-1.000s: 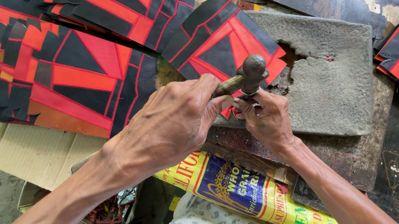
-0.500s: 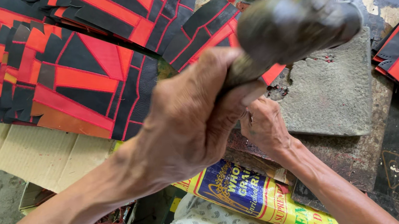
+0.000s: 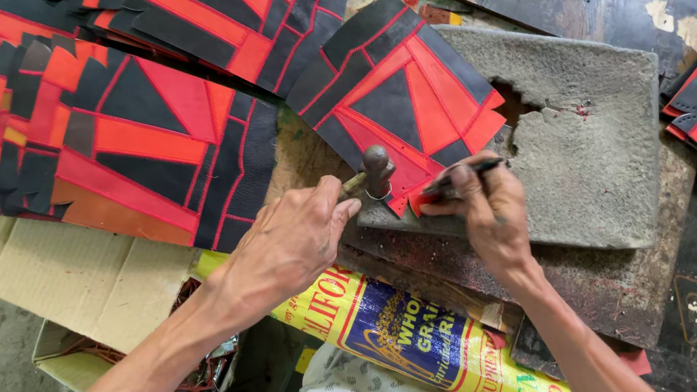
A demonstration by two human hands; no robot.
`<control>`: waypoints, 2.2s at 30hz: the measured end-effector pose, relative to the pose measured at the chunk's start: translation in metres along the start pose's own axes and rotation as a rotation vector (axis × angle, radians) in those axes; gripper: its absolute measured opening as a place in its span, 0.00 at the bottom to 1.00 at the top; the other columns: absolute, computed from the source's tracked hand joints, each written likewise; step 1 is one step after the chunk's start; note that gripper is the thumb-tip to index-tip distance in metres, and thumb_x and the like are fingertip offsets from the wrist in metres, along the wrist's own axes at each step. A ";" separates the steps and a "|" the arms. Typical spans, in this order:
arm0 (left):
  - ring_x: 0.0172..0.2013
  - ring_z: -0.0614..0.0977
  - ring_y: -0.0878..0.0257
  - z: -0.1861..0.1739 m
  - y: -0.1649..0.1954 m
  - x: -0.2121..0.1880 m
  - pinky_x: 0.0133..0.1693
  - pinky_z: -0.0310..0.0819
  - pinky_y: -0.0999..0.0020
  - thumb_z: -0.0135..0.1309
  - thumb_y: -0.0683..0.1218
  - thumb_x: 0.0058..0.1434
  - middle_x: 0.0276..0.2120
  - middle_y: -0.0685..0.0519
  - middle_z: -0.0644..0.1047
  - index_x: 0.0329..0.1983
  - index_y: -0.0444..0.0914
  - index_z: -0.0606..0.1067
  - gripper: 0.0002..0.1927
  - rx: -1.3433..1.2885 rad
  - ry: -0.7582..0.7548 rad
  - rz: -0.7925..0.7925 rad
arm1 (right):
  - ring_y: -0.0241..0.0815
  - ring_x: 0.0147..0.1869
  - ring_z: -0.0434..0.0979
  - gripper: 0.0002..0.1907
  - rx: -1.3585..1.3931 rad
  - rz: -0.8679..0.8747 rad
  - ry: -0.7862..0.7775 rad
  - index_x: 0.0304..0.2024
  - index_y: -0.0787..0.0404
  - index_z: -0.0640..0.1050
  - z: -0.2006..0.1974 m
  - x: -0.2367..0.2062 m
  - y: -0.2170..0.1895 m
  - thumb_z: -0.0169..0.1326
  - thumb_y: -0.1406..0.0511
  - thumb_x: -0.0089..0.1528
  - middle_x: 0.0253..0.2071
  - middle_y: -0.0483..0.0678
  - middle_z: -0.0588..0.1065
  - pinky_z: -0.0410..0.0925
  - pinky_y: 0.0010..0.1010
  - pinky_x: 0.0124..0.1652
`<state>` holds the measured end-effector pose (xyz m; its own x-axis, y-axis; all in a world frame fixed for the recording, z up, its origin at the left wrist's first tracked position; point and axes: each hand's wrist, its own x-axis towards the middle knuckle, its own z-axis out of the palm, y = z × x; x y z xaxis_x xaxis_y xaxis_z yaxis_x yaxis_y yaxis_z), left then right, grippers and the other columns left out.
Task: The person uses a hammer and a punch tool to create holes along the edges of red and black patterned leather pieces. The person repeatedly positions the punch and strikes it with the hammer, then moves to the next piece in the stack.
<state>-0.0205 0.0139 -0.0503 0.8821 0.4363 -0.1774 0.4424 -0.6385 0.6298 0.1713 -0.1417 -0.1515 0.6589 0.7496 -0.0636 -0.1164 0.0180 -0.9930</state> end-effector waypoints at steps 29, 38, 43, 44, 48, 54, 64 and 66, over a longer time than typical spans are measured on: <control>0.28 0.78 0.34 0.000 -0.015 -0.001 0.28 0.67 0.44 0.49 0.49 0.71 0.21 0.36 0.74 0.34 0.32 0.64 0.16 -0.116 -0.009 -0.033 | 0.36 0.43 0.82 0.05 -0.347 -0.035 -0.090 0.43 0.71 0.74 -0.011 -0.009 -0.011 0.51 0.72 0.71 0.38 0.49 0.78 0.78 0.33 0.45; 0.28 0.78 0.34 -0.001 -0.014 -0.001 0.27 0.66 0.44 0.48 0.49 0.71 0.20 0.36 0.74 0.34 0.32 0.64 0.16 -0.109 -0.004 -0.018 | 0.37 0.43 0.84 0.04 -0.409 -0.051 -0.092 0.43 0.70 0.75 -0.005 -0.008 -0.019 0.53 0.72 0.69 0.37 0.50 0.80 0.81 0.29 0.44; 0.28 0.78 0.34 0.001 -0.017 -0.001 0.27 0.66 0.44 0.49 0.49 0.71 0.21 0.35 0.74 0.33 0.32 0.64 0.16 -0.095 0.001 -0.014 | 0.37 0.44 0.86 0.02 -0.555 -0.155 -0.160 0.41 0.70 0.76 -0.002 -0.006 -0.028 0.53 0.74 0.68 0.36 0.50 0.82 0.80 0.26 0.44; 0.28 0.78 0.34 0.001 -0.017 -0.001 0.27 0.66 0.44 0.49 0.49 0.70 0.21 0.35 0.74 0.33 0.32 0.64 0.16 -0.090 0.001 -0.016 | 0.37 0.44 0.86 0.02 -0.591 -0.157 -0.162 0.41 0.69 0.77 -0.001 -0.005 -0.029 0.54 0.73 0.68 0.36 0.50 0.82 0.79 0.26 0.42; 0.28 0.78 0.34 -0.008 -0.008 0.005 0.27 0.67 0.44 0.50 0.49 0.70 0.21 0.35 0.75 0.33 0.32 0.66 0.16 -0.075 0.012 0.001 | 0.39 0.42 0.87 0.01 -0.651 -0.221 -0.191 0.40 0.67 0.76 0.002 0.000 -0.033 0.54 0.74 0.67 0.35 0.51 0.82 0.77 0.27 0.40; 0.24 0.80 0.43 -0.040 0.031 0.017 0.25 0.67 0.51 0.52 0.47 0.71 0.22 0.39 0.75 0.37 0.32 0.69 0.13 -0.159 0.084 0.180 | 0.48 0.35 0.82 0.02 -0.740 -0.346 -0.221 0.39 0.64 0.76 0.006 0.001 -0.033 0.55 0.73 0.65 0.31 0.53 0.77 0.71 0.36 0.35; 0.27 0.81 0.45 -0.047 0.057 0.023 0.27 0.69 0.53 0.53 0.45 0.72 0.25 0.42 0.76 0.42 0.33 0.69 0.10 -0.127 0.189 0.392 | 0.39 0.35 0.85 0.03 -0.607 -0.250 -0.224 0.42 0.63 0.76 0.001 0.004 -0.029 0.56 0.71 0.66 0.31 0.49 0.81 0.74 0.30 0.35; 0.26 0.81 0.45 -0.044 0.051 0.022 0.26 0.68 0.52 0.53 0.45 0.71 0.24 0.42 0.76 0.41 0.33 0.69 0.10 -0.117 0.174 0.356 | 0.38 0.37 0.85 0.03 -0.601 -0.245 -0.201 0.42 0.64 0.76 -0.001 0.003 -0.026 0.57 0.71 0.67 0.32 0.50 0.82 0.76 0.28 0.36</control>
<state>0.0147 0.0185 0.0113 0.9319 0.3081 0.1913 0.0841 -0.6966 0.7125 0.1764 -0.1407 -0.1255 0.4559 0.8802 0.1318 0.4897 -0.1244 -0.8630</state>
